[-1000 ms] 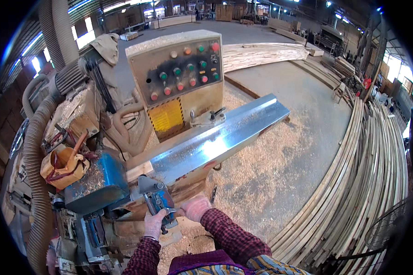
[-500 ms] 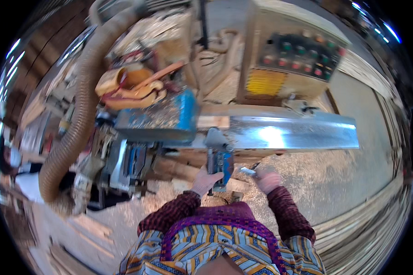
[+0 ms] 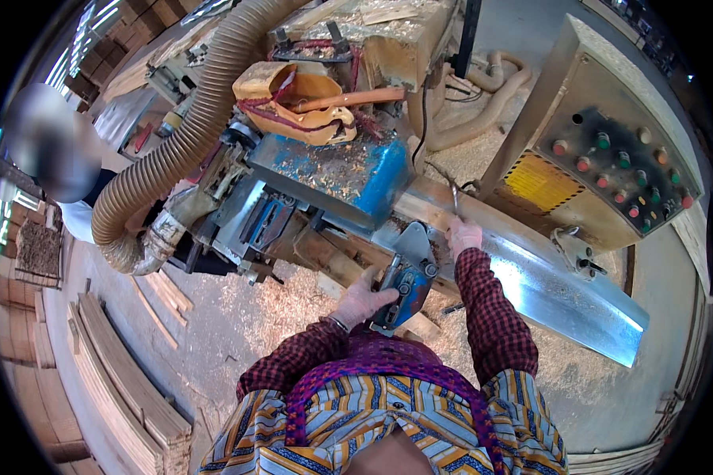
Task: The person adjusts a large woodworking machine using a wrench and manually feeds wood pieces into the equipment in a factory setting.
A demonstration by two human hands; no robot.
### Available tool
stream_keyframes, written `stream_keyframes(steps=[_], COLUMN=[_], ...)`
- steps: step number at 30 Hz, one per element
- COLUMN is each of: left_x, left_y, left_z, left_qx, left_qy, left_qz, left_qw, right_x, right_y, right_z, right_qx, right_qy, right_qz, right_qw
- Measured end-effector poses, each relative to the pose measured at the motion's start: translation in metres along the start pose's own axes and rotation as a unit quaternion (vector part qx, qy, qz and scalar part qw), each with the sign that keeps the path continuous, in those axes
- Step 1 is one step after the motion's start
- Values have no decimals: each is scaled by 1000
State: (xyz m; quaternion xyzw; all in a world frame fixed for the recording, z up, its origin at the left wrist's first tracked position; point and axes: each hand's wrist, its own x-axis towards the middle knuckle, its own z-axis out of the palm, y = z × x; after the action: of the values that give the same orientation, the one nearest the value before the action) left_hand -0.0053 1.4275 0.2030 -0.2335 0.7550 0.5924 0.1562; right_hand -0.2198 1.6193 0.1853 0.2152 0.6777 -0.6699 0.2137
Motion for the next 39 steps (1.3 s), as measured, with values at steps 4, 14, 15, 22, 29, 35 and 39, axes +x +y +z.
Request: stream_keyframes(steps=[4,14,15,22,29,35,39], left_x=[29,62,64,115,137,136,137], left_y=[-2,66,76,110,88,79,77], left_z=[-6,8,13,23,29,28,27], left_qx=[-46,194,174,-377,-468,-474,-473], left_qy=[66,153,130,-16,-2,-9,6], left_qz=[19,254,260,-68,-83,-84,-107], left_qw=[997,935,941,923,880,876,875], right_x=[-2,15,11,6,5,-4,-10], right_y=[-4,35,37,25,14,9,6], right_z=[2,10,11,18,15,15,18], right_qx=[118,-286,-220,41,106,116,103], right_qy=[44,198,211,147,109,112,96], right_qz=[49,-227,-167,-66,36,1,-23], right_qw=[991,910,938,986,988,987,990])
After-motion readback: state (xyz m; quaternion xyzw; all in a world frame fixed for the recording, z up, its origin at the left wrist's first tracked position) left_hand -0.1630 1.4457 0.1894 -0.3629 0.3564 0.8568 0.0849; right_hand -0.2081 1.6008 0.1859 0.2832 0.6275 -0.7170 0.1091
